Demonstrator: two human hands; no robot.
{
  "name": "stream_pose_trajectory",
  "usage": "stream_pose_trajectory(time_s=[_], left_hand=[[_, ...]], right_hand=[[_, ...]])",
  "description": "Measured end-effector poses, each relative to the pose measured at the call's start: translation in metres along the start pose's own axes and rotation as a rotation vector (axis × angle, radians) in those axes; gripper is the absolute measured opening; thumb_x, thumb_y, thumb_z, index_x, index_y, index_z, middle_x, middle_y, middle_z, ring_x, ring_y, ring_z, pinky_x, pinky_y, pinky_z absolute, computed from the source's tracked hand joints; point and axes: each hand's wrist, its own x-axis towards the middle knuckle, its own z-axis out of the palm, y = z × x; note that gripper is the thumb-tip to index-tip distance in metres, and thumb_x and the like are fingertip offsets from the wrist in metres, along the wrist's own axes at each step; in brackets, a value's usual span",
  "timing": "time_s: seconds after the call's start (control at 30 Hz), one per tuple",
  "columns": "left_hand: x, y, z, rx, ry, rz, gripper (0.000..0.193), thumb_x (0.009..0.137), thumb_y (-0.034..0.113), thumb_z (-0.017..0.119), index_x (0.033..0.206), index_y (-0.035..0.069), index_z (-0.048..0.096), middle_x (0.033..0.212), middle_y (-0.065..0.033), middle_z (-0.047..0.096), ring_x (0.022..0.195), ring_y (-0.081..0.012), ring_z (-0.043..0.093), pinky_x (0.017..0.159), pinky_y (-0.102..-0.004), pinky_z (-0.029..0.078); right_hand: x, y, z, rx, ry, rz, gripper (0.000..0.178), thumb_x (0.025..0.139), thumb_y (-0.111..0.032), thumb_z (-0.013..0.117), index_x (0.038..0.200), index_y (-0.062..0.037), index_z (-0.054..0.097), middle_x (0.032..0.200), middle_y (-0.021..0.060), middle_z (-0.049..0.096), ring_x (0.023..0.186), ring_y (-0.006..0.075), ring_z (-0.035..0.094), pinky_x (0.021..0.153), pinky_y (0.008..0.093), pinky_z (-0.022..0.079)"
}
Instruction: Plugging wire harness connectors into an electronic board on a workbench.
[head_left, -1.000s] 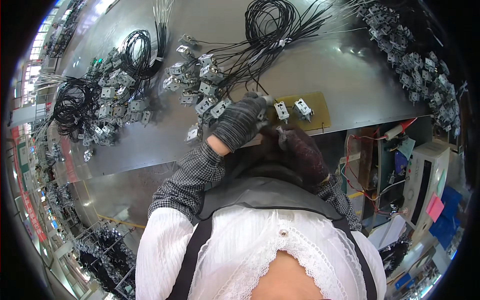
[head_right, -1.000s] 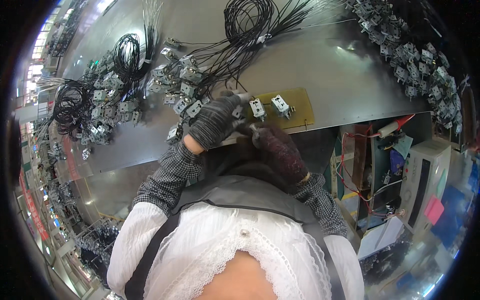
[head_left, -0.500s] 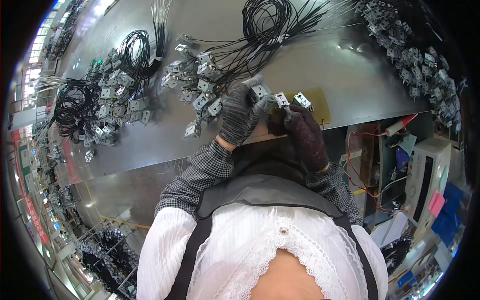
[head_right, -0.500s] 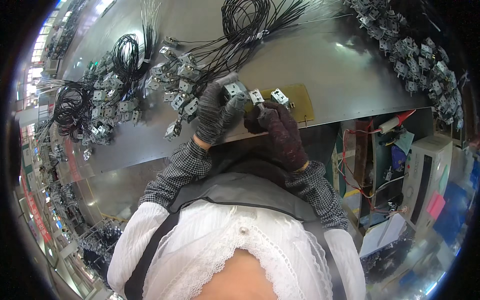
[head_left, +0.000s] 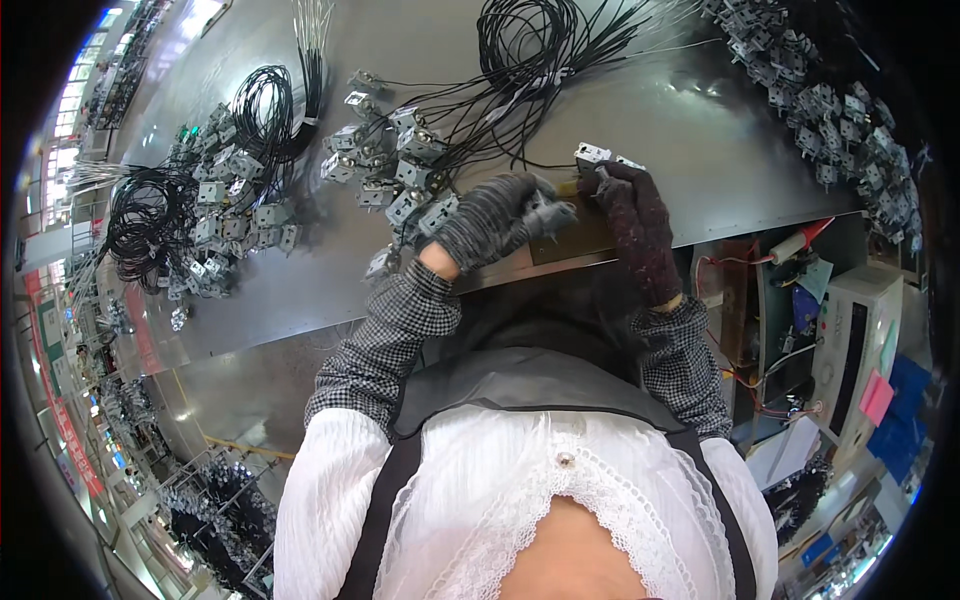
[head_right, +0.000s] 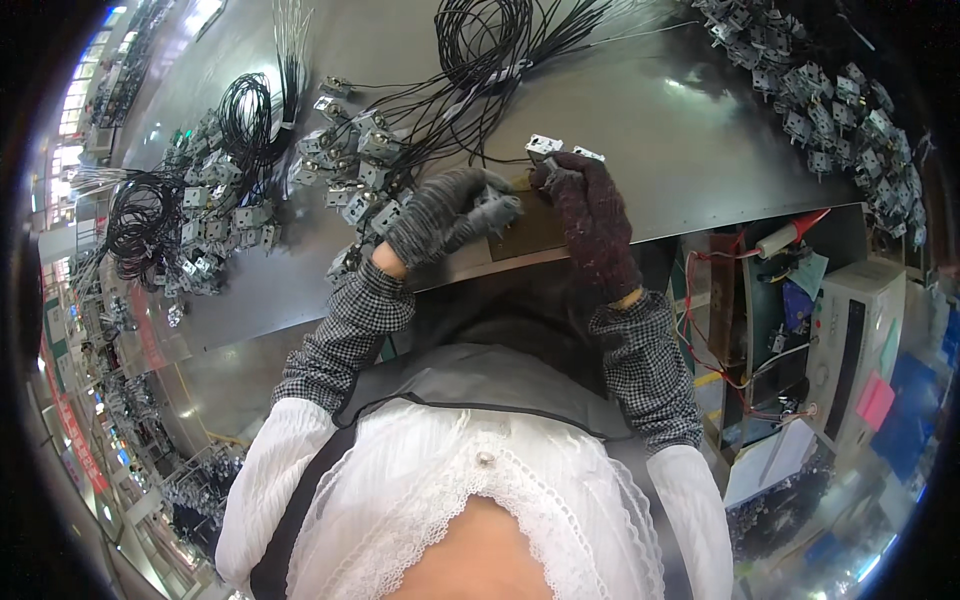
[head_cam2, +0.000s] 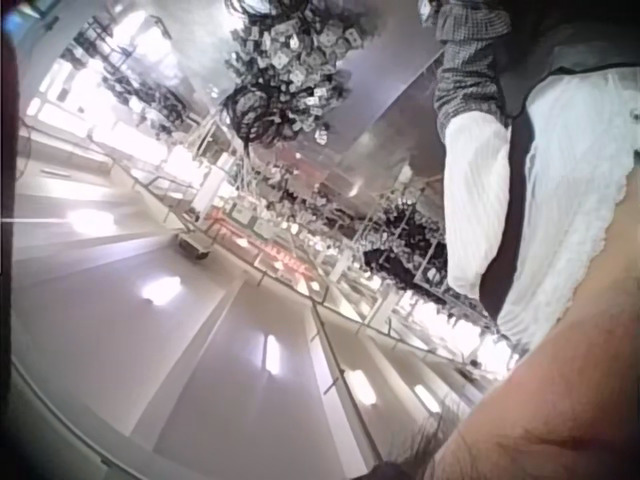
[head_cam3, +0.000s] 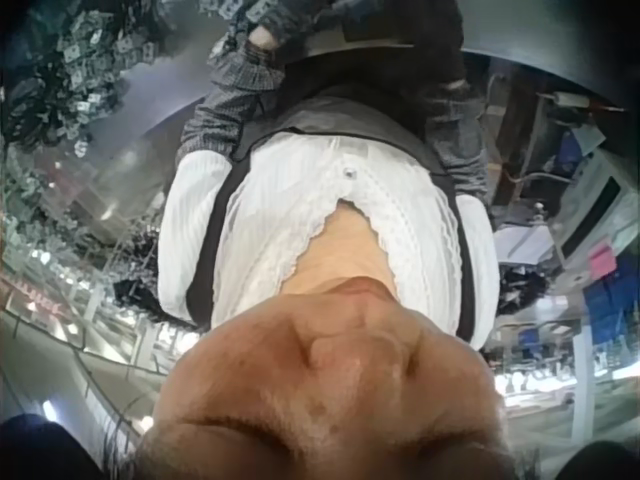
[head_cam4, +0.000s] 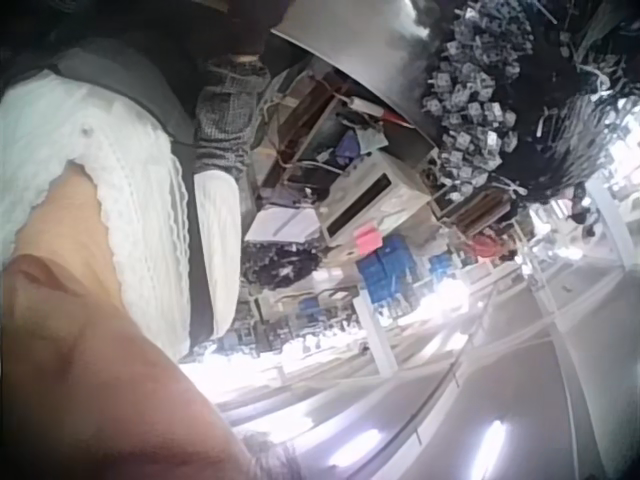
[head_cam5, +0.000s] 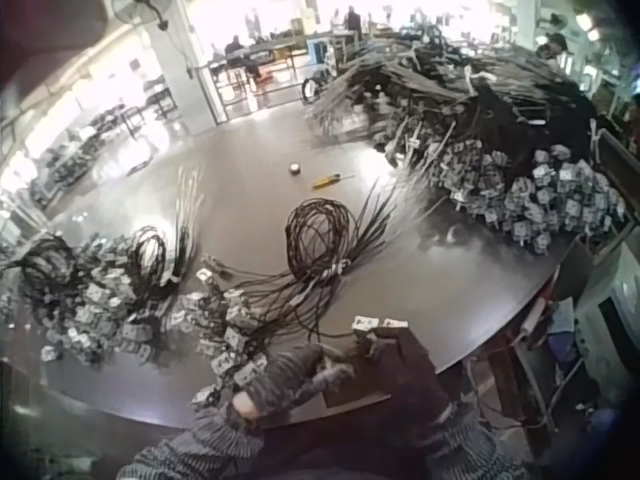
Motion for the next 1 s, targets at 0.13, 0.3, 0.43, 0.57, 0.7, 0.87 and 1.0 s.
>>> stream_pose_trajectory(time_s=[0.13, 0.3, 0.43, 0.57, 0.7, 0.87, 1.0], left_hand=[[0.004, 0.007, 0.012, 0.239, 0.046, 0.075, 0.043, 0.096, 0.031, 0.08, 0.127, 0.004, 0.067, 0.097, -0.0124, 0.069, 0.091, -0.0263, 0.069, 0.084, -0.0387, 0.057], [-0.001, 0.012, 0.007, 0.173, -0.001, 0.027, 0.042, 0.099, 0.03, 0.075, 0.131, 0.003, 0.065, 0.106, -0.0158, 0.069, 0.099, -0.0278, 0.069, 0.089, -0.0394, 0.056], [-0.004, 0.013, 0.006, 0.057, 0.008, 0.088, 0.038, 0.105, 0.024, 0.067, 0.135, 0.002, 0.064, 0.109, -0.0161, 0.07, 0.102, -0.0266, 0.07, 0.09, -0.0397, 0.056], [0.006, 0.0, 0.013, 0.042, -0.001, 0.084, 0.038, 0.105, 0.022, 0.067, 0.136, -0.001, 0.064, 0.101, -0.0128, 0.072, 0.096, -0.0226, 0.071, 0.085, -0.0378, 0.057], [0.001, 0.011, 0.01, 0.137, -0.003, 0.11, 0.038, 0.104, 0.022, 0.07, 0.132, -0.003, 0.065, 0.094, -0.0111, 0.071, 0.086, -0.0207, 0.07, 0.077, -0.0368, 0.057], [0.0, 0.021, 0.012, 0.303, 0.082, 0.206, 0.045, 0.094, 0.033, 0.081, 0.119, -0.002, 0.069, 0.087, -0.0147, 0.068, 0.075, -0.0276, 0.068, 0.072, -0.0388, 0.057], [-0.004, 0.021, 0.025, 0.368, 0.176, 0.203, 0.05, 0.09, 0.039, 0.084, 0.114, -0.002, 0.07, 0.088, -0.017, 0.068, 0.076, -0.0317, 0.07, 0.071, -0.0408, 0.058]], right_hand=[[-0.009, -0.018, -0.004, -0.172, -0.056, 0.083, 0.026, 0.108, -0.017, 0.056, 0.127, -0.0019, 0.066, 0.11, 0.0093, 0.076, 0.102, 0.0164, 0.069, 0.092, 0.0337, 0.055], [-0.039, -0.011, -0.017, -0.244, -0.125, 0.231, 0.025, 0.104, -0.017, 0.064, 0.124, -0.0027, 0.069, 0.106, 0.0096, 0.075, 0.097, 0.0165, 0.069, 0.086, 0.0318, 0.056], [-0.052, -0.022, -0.008, -0.23, -0.131, 0.113, 0.026, 0.1, -0.015, 0.07, 0.123, -0.0033, 0.069, 0.104, 0.0085, 0.073, 0.092, 0.015, 0.069, 0.082, 0.032, 0.056], [-0.049, -0.007, 0.008, -0.663, -0.107, -0.389, 0.028, 0.098, -0.013, 0.072, 0.125, -0.004, 0.069, 0.104, 0.0093, 0.072, 0.093, 0.015, 0.068, 0.083, 0.0326, 0.056], [-0.07, -0.005, 0.014, -0.318, -0.091, 0.003, 0.026, 0.099, -0.011, 0.072, 0.124, -0.0029, 0.067, 0.103, 0.0104, 0.072, 0.095, 0.017, 0.067, 0.086, 0.033, 0.055], [-0.075, 0.015, 0.008, -0.179, -0.29, -0.085, 0.029, 0.104, -0.023, 0.068, 0.119, 0.0008, 0.065, 0.103, 0.0112, 0.071, 0.093, 0.0175, 0.066, 0.085, 0.0323, 0.054], [-0.081, 0.018, 0.014, -0.427, -0.035, 0.027, 0.032, 0.105, -0.027, 0.066, 0.118, 0.0019, 0.063, 0.105, 0.0126, 0.071, 0.091, 0.0182, 0.066, 0.083, 0.0335, 0.055]])
